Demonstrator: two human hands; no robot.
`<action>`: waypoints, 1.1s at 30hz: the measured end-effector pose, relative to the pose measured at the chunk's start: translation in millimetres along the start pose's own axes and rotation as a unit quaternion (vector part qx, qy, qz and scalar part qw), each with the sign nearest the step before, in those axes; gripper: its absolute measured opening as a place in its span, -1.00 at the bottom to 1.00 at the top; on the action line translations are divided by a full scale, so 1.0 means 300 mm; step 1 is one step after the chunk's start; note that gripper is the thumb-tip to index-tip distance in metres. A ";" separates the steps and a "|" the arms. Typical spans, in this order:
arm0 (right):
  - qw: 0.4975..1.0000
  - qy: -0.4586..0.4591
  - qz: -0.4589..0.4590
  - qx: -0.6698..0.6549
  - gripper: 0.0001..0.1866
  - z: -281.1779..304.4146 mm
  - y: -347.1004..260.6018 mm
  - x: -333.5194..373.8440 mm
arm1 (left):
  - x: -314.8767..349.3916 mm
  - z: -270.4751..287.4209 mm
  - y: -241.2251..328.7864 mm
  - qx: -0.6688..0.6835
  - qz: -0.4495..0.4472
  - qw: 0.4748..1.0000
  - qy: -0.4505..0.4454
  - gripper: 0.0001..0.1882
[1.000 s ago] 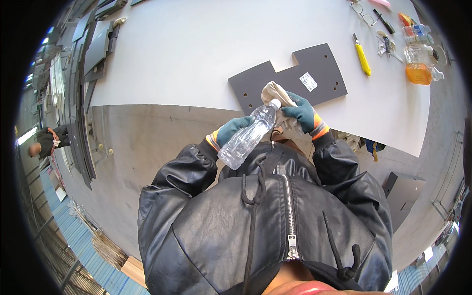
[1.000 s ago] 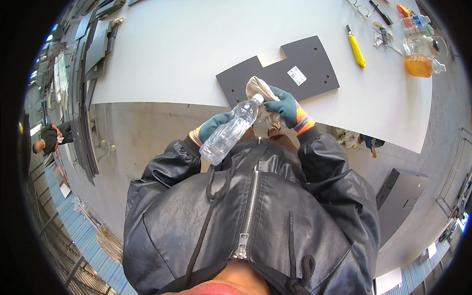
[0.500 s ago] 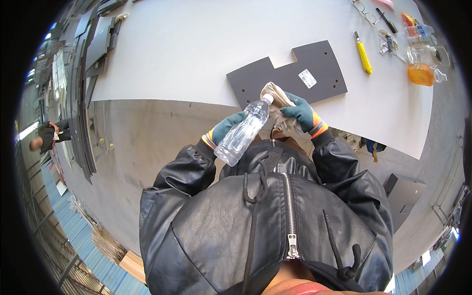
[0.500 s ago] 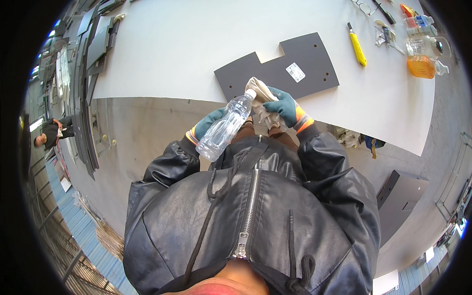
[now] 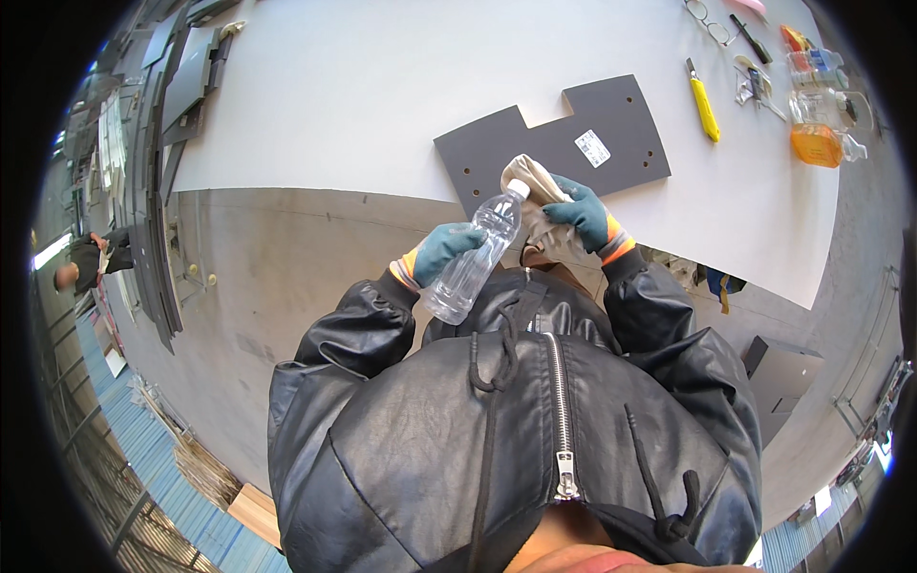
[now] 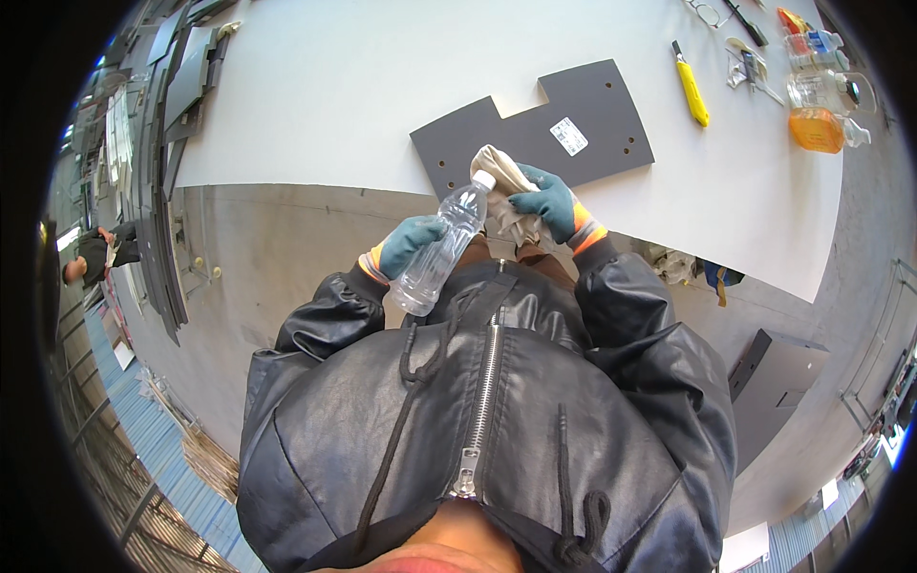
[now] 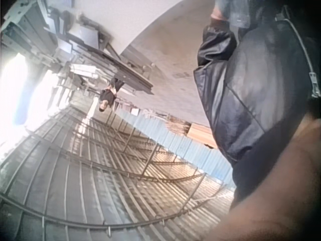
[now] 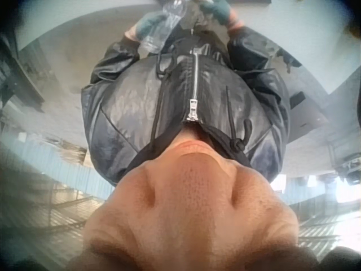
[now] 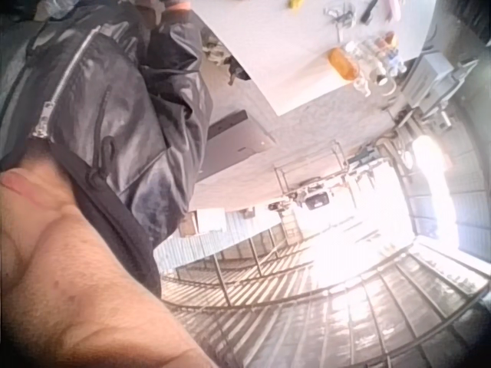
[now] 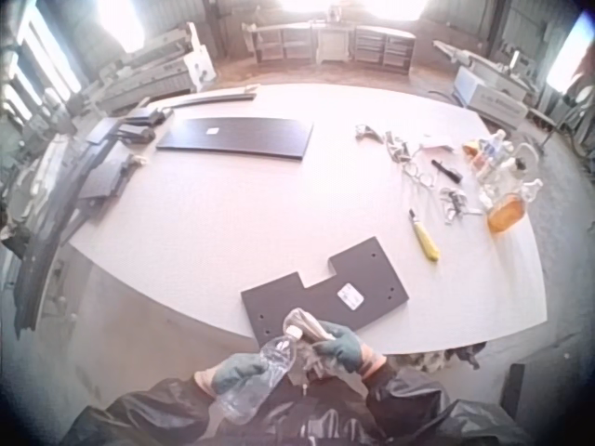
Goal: The person handles dark rectangular panels on a white workbench, applies yellow tape to one panel, uses a utility knife to cut a rectangular section, and wipes the panel with a cloth. The person also pours liquid from a bottle onto the cloth and continues wiping.
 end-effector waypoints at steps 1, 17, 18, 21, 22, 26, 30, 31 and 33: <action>1.000 0.010 0.000 -0.025 -0.45 0.000 -0.007 -0.001 | 0.011 -0.002 -0.014 0.126 0.094 0.987 0.020 -0.64; 0.973 0.181 0.130 0.062 -0.41 0.397 -0.261 0.065 | 0.036 0.541 0.248 0.077 -0.260 0.830 0.487 -0.30; 0.969 0.195 0.132 0.076 -0.41 0.416 -0.276 0.064 | 0.038 0.567 0.259 0.063 -0.278 0.811 0.511 -0.30; 0.941 0.249 0.175 0.145 -0.45 0.455 -0.334 0.046 | 0.028 0.670 0.219 0.026 -0.276 0.765 0.581 -0.27; 0.919 0.280 0.194 0.197 -0.46 0.491 -0.347 0.035 | 0.026 0.687 0.205 0.007 -0.275 0.749 0.602 -0.26; 0.815 0.344 0.209 0.416 -0.44 0.547 -0.413 -0.003 | -0.006 0.678 0.191 0.067 -0.276 0.765 0.578 -0.19; 0.640 0.288 0.259 0.663 -0.37 0.567 -0.346 -0.105 | -0.051 0.626 0.193 0.108 -0.304 0.772 0.547 -0.15; 0.597 0.274 0.266 0.706 -0.36 0.511 -0.324 -0.124 | 0.030 0.586 0.152 -0.072 -0.204 0.657 0.722 -0.12; 0.539 0.266 0.259 0.756 -0.33 0.450 -0.304 -0.132 | -0.002 0.482 0.070 0.130 -0.221 0.672 0.694 -0.12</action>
Point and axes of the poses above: each hand's wrist, its own x-axis away from the middle knuckle, its own z-axis out of the back of the hand, y = z × x, the point moved 10 cm from there along -x, towards the middle knuckle, and after that the axes turned 12 degrees about z, right-handed, at the moved point
